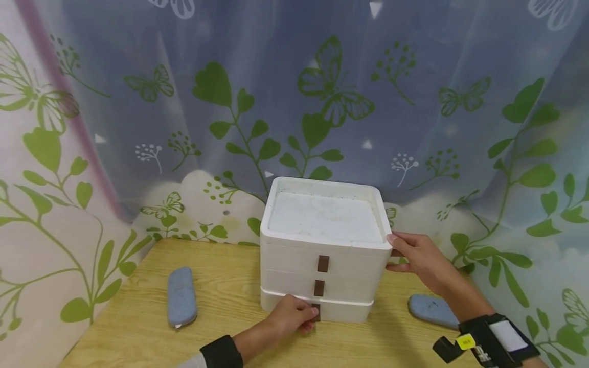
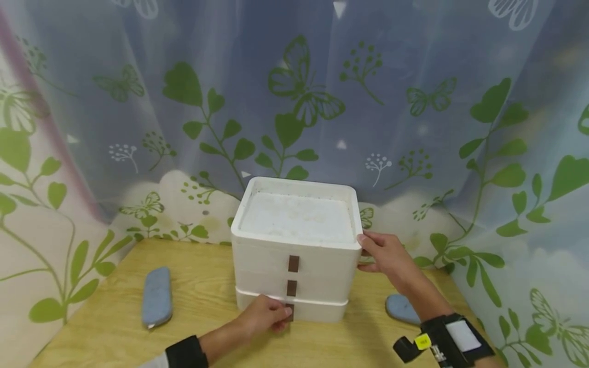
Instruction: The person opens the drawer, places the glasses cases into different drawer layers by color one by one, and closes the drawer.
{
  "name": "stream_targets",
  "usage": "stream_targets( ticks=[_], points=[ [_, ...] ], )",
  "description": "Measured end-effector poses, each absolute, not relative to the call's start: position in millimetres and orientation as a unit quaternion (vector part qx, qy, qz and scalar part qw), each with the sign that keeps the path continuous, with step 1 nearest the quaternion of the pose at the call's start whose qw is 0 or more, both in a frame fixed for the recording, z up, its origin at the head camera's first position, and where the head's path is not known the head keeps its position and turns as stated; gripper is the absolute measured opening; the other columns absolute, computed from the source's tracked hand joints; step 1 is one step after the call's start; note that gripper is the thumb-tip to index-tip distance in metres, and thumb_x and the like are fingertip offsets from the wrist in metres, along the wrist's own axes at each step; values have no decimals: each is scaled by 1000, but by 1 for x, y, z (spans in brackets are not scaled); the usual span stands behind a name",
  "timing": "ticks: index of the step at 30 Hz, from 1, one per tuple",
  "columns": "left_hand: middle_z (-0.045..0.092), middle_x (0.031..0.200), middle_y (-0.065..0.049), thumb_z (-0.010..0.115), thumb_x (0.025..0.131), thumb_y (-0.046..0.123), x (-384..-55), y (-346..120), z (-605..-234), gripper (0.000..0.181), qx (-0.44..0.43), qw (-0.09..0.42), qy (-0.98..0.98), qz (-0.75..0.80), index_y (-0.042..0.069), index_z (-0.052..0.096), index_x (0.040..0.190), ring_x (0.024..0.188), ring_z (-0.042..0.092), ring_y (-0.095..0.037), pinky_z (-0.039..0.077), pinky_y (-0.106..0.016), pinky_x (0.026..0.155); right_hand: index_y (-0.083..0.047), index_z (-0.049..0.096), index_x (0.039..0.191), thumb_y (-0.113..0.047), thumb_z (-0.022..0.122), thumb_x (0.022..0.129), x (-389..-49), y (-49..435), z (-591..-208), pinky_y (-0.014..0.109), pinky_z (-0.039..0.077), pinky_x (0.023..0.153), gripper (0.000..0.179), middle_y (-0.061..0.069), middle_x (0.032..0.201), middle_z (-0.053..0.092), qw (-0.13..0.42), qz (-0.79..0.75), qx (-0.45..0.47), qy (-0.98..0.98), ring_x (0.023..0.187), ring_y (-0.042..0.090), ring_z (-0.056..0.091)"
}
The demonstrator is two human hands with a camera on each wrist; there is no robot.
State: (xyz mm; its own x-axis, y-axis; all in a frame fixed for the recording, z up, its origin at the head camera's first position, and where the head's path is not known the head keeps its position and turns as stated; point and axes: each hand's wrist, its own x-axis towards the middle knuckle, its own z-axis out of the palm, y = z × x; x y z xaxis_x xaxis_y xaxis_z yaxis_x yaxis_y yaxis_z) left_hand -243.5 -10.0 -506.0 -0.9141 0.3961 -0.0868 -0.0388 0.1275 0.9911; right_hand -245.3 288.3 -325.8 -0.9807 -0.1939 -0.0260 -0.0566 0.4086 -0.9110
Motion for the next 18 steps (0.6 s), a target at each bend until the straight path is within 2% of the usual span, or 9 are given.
stream_targets(
  ticks=[3, 10, 15, 18],
  points=[
    [69, 69, -5, 67, 100, 9, -246, -13, -504, 27, 137, 185, 731, 642, -16, 74, 92, 59, 61, -7, 57, -23, 60, 6, 33, 158, -40, 48, 111, -246, 288, -325, 43, 61, 96, 68, 31, 157, 43, 63, -539, -73, 837, 125, 24, 63],
    [75, 77, -20, 67, 99, 10, -250, -17, -501, 29, 154, 205, 733, 630, -17, 74, 92, 60, 61, -9, 54, -22, 59, 5, 33, 159, -40, 48, 110, -247, 287, -325, 42, 61, 96, 68, 31, 156, 44, 62, -537, -66, 839, 125, 25, 63],
    [75, 76, -19, 67, 99, 11, -247, -18, -501, 29, 163, 203, 740, 621, -16, 74, 92, 60, 62, -8, 55, -23, 59, 6, 33, 159, -41, 48, 110, -247, 288, -325, 41, 61, 97, 69, 31, 156, 44, 63, -538, -70, 838, 127, 26, 63],
    [73, 73, -14, 67, 99, 10, -244, -19, -501, 29, 168, 205, 737, 621, -17, 74, 91, 60, 62, -8, 55, -22, 59, 6, 32, 159, -41, 48, 110, -247, 289, -326, 41, 61, 97, 70, 32, 156, 43, 64, -539, -72, 837, 127, 26, 62]
  ],
)
